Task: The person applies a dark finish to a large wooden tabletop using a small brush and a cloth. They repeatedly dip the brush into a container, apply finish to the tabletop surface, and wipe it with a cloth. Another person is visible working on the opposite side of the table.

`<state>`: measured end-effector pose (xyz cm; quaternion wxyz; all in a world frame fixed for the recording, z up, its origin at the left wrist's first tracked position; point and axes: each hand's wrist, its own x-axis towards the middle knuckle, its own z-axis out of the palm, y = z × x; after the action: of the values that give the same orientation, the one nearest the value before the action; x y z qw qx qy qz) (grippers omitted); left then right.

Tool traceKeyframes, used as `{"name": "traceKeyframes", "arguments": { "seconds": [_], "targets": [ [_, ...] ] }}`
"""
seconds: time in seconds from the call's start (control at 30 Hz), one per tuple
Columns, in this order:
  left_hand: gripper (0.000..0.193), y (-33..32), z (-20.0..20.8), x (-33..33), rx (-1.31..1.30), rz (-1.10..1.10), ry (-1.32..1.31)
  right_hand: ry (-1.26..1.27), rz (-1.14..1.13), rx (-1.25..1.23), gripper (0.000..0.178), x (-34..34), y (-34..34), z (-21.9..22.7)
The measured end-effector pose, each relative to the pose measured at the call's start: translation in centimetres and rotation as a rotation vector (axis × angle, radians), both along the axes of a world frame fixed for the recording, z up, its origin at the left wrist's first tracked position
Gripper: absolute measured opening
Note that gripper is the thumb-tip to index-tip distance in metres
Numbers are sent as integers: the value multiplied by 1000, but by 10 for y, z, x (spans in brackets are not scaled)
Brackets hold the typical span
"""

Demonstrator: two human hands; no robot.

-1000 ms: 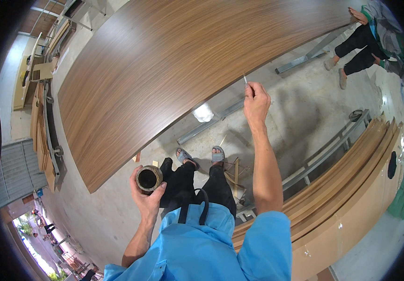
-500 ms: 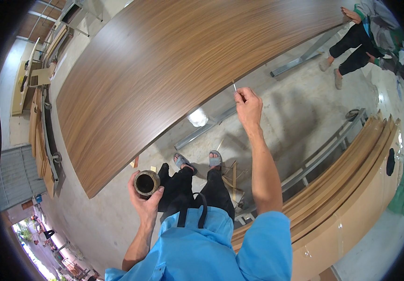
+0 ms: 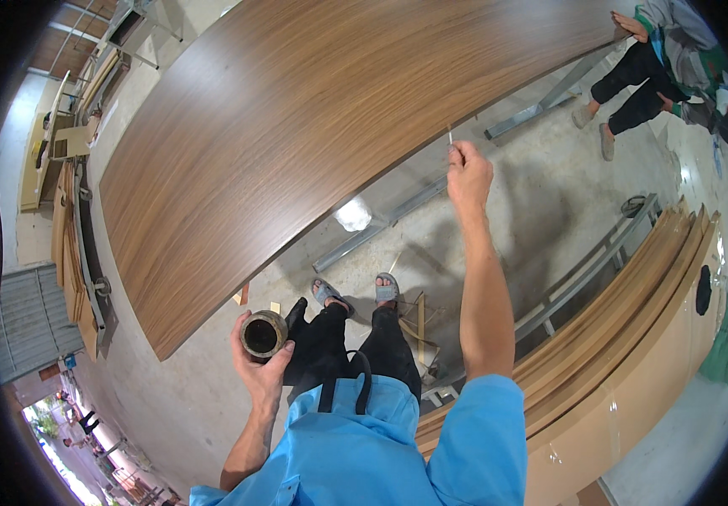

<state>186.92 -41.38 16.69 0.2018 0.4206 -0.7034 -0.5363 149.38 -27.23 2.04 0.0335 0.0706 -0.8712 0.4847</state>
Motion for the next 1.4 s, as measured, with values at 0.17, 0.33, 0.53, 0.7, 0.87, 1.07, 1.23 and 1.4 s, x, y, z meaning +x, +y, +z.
{"name": "traceKeyframes", "arguments": {
  "seconds": [0.17, 0.33, 0.53, 0.7, 0.87, 1.07, 1.23, 1.4],
  "targets": [
    [79, 0, 2, 0, -12, 3, -28, -71, -42, -53, 16, -20, 6, 1],
    [79, 0, 1, -2, -8, 10, -27, -160, 87, -87, 12, 9, 0, 2],
    [79, 0, 3, -5, -14, -2, -62, -34, 291, -104, 12, 50, -16, 5],
    [79, -1, 4, -3, -26, 10, -67, -164, 77, -148, 12, 33, -18, 5],
    [79, -1, 2, -2, 6, 11, -11, -153, 184, -161, 12, 60, -30, 4],
    [79, -2, 3, 1, 16, 32, -22, -226, 254, -157, 11, 98, -46, 8],
    [80, -4, 1, 6, 55, 55, -17, -289, 252, -130, 13, 116, -66, 15],
    [80, -4, -2, 6, 93, 74, 9, -60, 423, -124, 12, 146, -74, 21]
  ]
}}
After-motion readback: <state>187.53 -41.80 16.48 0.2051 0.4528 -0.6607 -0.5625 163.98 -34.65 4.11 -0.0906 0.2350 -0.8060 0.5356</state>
